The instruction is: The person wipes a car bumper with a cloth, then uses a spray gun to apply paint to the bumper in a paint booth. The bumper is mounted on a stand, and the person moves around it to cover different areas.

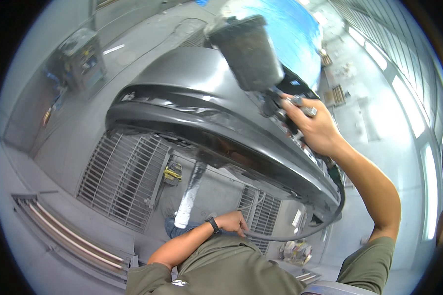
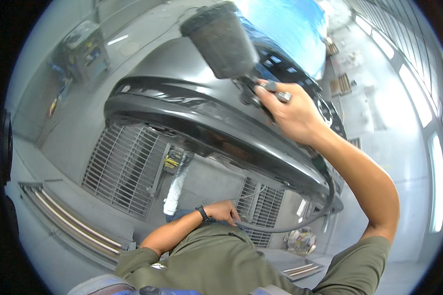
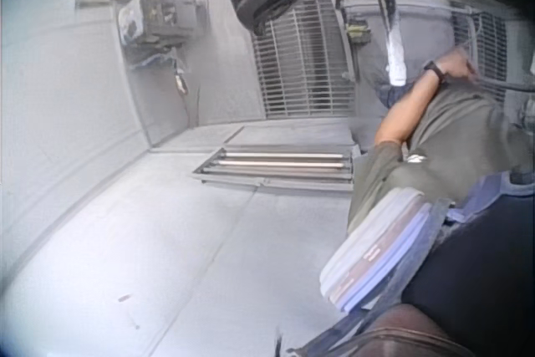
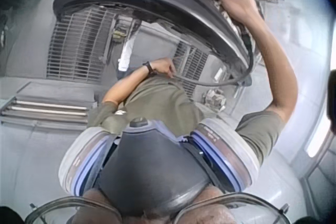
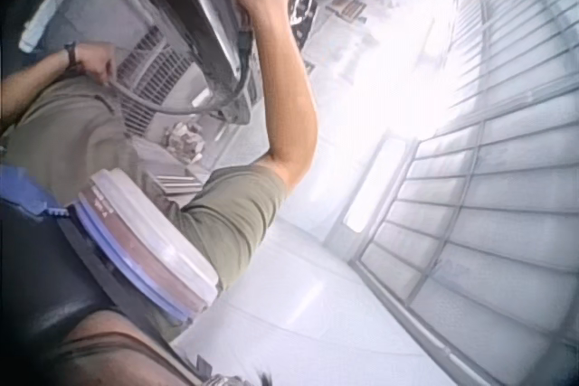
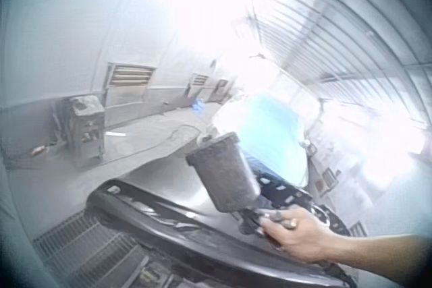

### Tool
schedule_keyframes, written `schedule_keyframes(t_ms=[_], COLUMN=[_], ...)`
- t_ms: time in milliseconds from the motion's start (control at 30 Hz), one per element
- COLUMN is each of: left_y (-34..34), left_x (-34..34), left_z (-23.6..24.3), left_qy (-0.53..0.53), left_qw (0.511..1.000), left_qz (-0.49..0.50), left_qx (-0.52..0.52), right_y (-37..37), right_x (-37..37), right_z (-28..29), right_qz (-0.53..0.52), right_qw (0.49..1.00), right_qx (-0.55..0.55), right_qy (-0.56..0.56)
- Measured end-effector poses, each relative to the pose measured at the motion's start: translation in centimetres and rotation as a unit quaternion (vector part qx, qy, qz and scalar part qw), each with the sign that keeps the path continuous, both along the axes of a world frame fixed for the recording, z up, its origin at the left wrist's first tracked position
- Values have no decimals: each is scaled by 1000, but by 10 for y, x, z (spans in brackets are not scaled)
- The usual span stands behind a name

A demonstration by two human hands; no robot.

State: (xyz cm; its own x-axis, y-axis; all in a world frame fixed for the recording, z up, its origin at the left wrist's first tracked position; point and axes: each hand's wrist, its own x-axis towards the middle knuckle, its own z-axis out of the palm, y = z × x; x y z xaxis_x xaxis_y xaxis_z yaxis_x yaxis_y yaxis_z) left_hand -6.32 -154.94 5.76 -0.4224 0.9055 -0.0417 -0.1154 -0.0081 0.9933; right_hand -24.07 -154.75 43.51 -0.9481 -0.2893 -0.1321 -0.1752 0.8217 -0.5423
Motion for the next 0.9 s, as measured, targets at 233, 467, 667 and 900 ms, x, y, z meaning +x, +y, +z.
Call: schedule_keyframes(t_ms=[233, 467, 667, 900], left_y=[30, 31, 22, 10], left_x=[7, 14, 22, 21], left_z=[-5, -18, -41, -62], left_qy=[27, 24, -27, -21], left_qw=[994, 988, 983, 976], left_qz=[-98, -118, -120, -118], left_qx=[-37, -96, -133, -180], right_y=[122, 115, 28, -7], right_x=[72, 44, -17, -24], right_z=[35, 7, -32, -43], right_qz=[-223, -154, -18, -95], right_qw=[972, 981, 980, 977], right_qx=[-75, -119, -189, -189], right_qy=[12, -5, -66, -13])
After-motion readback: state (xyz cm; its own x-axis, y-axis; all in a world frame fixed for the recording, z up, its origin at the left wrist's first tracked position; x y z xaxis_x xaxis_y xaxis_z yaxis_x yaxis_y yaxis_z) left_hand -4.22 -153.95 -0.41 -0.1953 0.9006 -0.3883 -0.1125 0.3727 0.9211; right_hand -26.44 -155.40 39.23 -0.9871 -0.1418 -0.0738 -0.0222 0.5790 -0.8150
